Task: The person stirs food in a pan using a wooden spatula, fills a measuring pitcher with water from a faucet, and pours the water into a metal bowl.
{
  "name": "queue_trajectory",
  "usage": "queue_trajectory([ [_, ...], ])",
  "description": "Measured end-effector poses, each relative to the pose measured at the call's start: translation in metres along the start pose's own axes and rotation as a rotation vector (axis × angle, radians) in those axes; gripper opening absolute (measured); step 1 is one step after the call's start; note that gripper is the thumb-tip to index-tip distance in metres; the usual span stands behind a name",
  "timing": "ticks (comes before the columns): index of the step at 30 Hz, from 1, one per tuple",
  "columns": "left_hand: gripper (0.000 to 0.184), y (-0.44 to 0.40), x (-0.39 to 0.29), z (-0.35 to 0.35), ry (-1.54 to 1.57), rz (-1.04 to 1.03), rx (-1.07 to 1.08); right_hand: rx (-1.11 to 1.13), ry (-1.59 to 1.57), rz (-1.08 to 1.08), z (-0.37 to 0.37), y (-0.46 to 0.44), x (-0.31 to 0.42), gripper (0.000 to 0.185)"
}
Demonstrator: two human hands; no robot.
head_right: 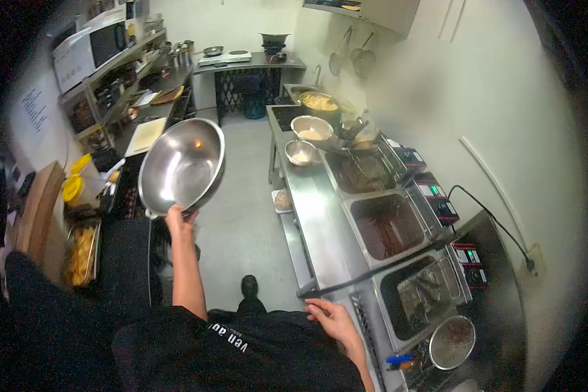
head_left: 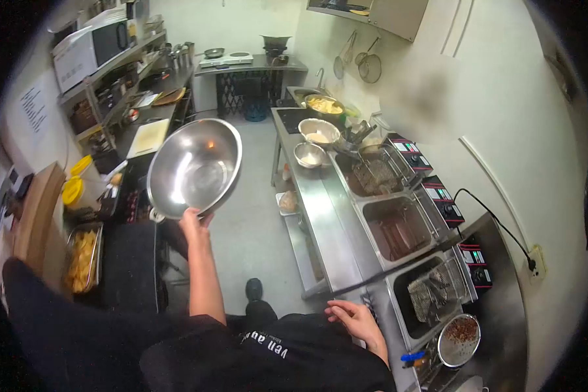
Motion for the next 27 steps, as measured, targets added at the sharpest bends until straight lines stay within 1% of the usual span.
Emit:
queue_trajectory([
  [2, 0.047, -0.052, -0.004, 0.001, 0.023, -0.025, -0.035, 0.013, 0.046, -0.013, -0.01, -0.052, 0.019, 0.032],
  [3, 0.051, -0.081, -0.005, 0.003, 0.035, -0.041, -0.071, 0.048, 0.063, -0.013, -0.017, -0.083, 0.029, 0.032],
  [4, 0.051, -0.105, -0.007, 0.002, 0.054, -0.037, -0.084, 0.09, 0.084, -0.01, -0.025, -0.118, 0.042, 0.032],
  [6, 0.058, -0.142, -0.014, 0.004, -0.046, -0.181, -0.171, 0.126, 0.201, -0.015, -0.037, -0.183, 0.07, 0.033],
  [7, 0.058, -0.164, -0.01, 0.012, -0.033, -0.168, -0.21, 0.155, 0.283, -0.022, -0.043, -0.21, 0.079, 0.033],
  [9, 0.064, -0.209, -0.01, 0.019, -0.132, -0.067, -0.253, 0.198, 0.352, -0.022, -0.053, -0.267, 0.103, 0.035],
  [10, 0.058, -0.22, -0.011, 0.01, -0.147, -0.073, -0.266, 0.22, 0.391, -0.004, -0.058, -0.296, 0.123, 0.035],
  [11, 0.058, -0.24, -0.006, 0.005, -0.137, -0.067, -0.287, 0.241, 0.425, 0.016, -0.062, -0.324, 0.138, 0.035],
  [12, 0.053, -0.263, 0.004, -0.005, -0.164, -0.025, -0.225, 0.253, 0.439, 0.012, -0.065, -0.355, 0.145, 0.035],
  [13, 0.049, -0.279, 0.009, -0.018, -0.196, 0.016, -0.161, 0.248, 0.394, 0.045, -0.068, -0.387, 0.149, 0.035],
  [14, 0.039, -0.292, 0.019, -0.033, -0.202, 0.082, -0.143, 0.245, 0.337, 0.07, -0.068, -0.411, 0.152, 0.036],
  [15, 0.039, -0.302, 0.024, -0.05, -0.22, 0.08, -0.155, 0.258, 0.323, 0.059, -0.07, -0.433, 0.162, 0.036],
  [17, 0.038, -0.325, 0.036, -0.095, -0.252, 0.165, 0.029, 0.333, 0.426, 0.04, -0.077, -0.486, 0.188, 0.032],
  [18, 0.039, -0.343, 0.043, -0.113, -0.268, 0.229, 0.067, 0.334, 0.389, 0.058, -0.078, -0.513, 0.196, 0.028],
  [19, 0.04, -0.36, 0.05, -0.132, -0.286, 0.293, 0.106, 0.339, 0.359, 0.065, -0.077, -0.543, 0.197, 0.028],
  [20, 0.042, -0.377, 0.053, -0.151, -0.283, 0.315, 0.11, 0.334, 0.262, 0.108, -0.076, -0.578, 0.2, 0.025],
  [21, 0.048, -0.389, 0.051, -0.178, -0.325, 0.329, 0.147, 0.332, 0.163, 0.151, -0.076, -0.613, 0.205, 0.023],
  [22, 0.051, -0.405, 0.051, -0.202, -0.348, 0.307, 0.164, 0.308, 0.057, 0.127, -0.077, -0.647, 0.213, 0.02],
  [23, 0.056, -0.421, 0.053, -0.223, -0.369, 0.286, 0.178, 0.295, 0.015, 0.16, -0.077, -0.681, 0.225, 0.025],
  [24, 0.056, -0.434, 0.056, -0.245, -0.39, 0.272, 0.171, 0.316, 0.098, 0.186, -0.078, -0.718, 0.238, 0.029],
  [25, 0.055, -0.449, 0.054, -0.27, -0.453, 0.179, 0.17, 0.335, 0.184, 0.217, -0.078, -0.753, 0.25, 0.033],
  [26, 0.055, -0.461, 0.053, -0.297, -0.513, 0.089, 0.168, 0.343, 0.165, 0.224, -0.081, -0.783, 0.26, 0.033],
  [27, 0.055, -0.475, 0.05, -0.331, -0.519, 0.059, 0.177, 0.392, 0.155, 0.212, -0.087, -0.818, 0.278, 0.036],
])
Point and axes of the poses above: each hand's wrist, its own y-axis away from the middle knuckle, its own z-axis out of the back of the hand, x = y × z, the point moved 5 cm from there along -y, towards the middle knuckle, and after that the axes turned 6 degrees about y, right-handed, at the moved point
